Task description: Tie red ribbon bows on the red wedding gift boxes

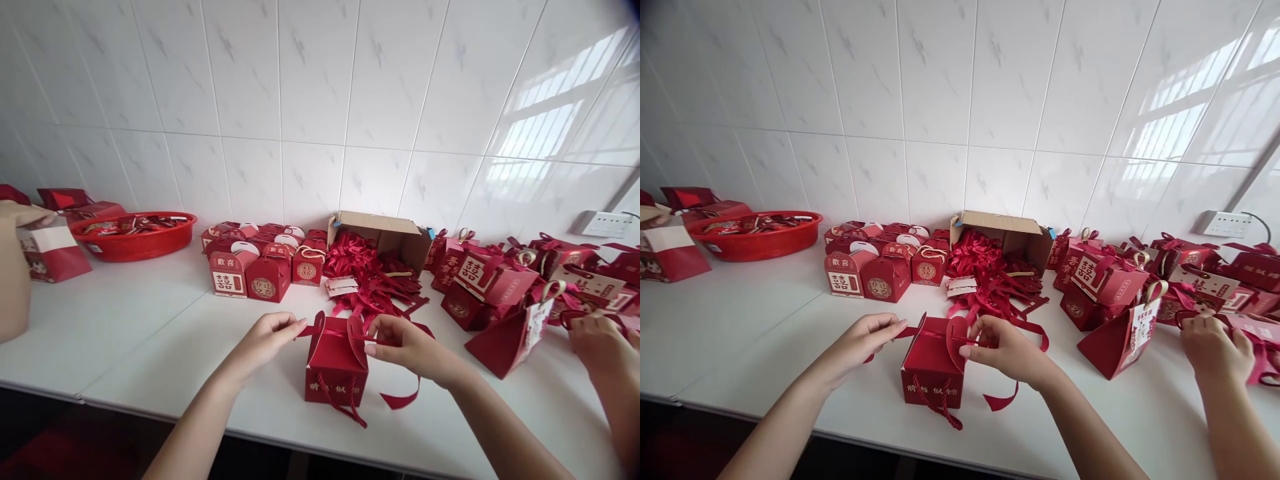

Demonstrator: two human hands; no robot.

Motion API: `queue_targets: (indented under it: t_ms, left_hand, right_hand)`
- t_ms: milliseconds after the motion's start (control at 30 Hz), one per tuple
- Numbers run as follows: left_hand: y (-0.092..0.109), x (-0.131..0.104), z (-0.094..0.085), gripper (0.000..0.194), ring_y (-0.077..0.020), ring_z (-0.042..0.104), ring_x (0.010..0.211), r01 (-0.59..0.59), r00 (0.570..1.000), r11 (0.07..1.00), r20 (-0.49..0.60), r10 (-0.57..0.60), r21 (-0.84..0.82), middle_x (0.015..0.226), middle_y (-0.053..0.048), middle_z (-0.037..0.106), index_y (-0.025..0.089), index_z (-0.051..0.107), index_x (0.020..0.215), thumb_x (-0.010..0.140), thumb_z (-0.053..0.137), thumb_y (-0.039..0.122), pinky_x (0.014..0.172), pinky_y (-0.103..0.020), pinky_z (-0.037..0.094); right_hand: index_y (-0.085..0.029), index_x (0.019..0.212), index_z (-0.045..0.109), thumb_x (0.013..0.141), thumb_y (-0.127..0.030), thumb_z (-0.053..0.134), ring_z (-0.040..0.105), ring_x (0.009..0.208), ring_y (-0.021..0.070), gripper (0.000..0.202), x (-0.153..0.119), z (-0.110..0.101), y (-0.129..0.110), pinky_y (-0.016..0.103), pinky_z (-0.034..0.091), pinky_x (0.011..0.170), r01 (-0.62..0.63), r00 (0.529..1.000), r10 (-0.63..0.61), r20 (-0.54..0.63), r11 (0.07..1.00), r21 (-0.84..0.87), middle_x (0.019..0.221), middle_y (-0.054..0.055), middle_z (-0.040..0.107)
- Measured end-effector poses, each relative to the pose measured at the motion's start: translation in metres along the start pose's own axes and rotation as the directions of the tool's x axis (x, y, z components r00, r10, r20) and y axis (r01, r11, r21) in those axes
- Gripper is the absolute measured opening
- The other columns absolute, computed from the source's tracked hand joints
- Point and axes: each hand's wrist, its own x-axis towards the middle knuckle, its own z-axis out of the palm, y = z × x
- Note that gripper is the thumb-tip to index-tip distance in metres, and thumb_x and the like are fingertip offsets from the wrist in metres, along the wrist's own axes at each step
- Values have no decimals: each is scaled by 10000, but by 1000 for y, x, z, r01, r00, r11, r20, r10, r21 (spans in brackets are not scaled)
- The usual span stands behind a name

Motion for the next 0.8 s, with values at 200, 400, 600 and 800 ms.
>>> queue_targets:
  t_ms: [200,400,600,800]
  left_hand:
    - [13,2,-11,353,-103,285,536,-87,995,992,53,83,96,603,47,379,186,513,582,744,629,478,489,-233,176]
    - [14,5,-8,387,-119,311,559,-99,994,984,69,90,147,586,48,349,194,452,553,745,615,488,536,-239,217]
    - [9,10,-6,419,-121,304,583,-108,992,978,85,94,180,607,50,337,194,437,582,757,597,539,556,-248,211]
    - [-7,14,-2,425,-121,329,592,-38,997,986,74,26,164,589,52,388,182,475,564,718,629,547,574,-251,233]
  right_hand:
    - [-220,827,625,857,-424,590,550,739,181,208,0,-9,0,317,444,659,292,926,-357,-123,884,-366,839,57,609]
    - [-204,749,624,840,-497,589,515,659,157,308,-4,-10,-5,290,410,589,310,901,-406,-153,849,-427,768,46,568]
    - [-189,664,467,819,-603,537,299,506,86,447,5,-12,-7,237,236,473,68,988,-84,-132,990,-120,553,-54,360]
    - [-189,639,457,773,-598,580,318,507,82,448,17,-11,14,219,261,461,-57,993,48,-108,995,-76,548,-61,353]
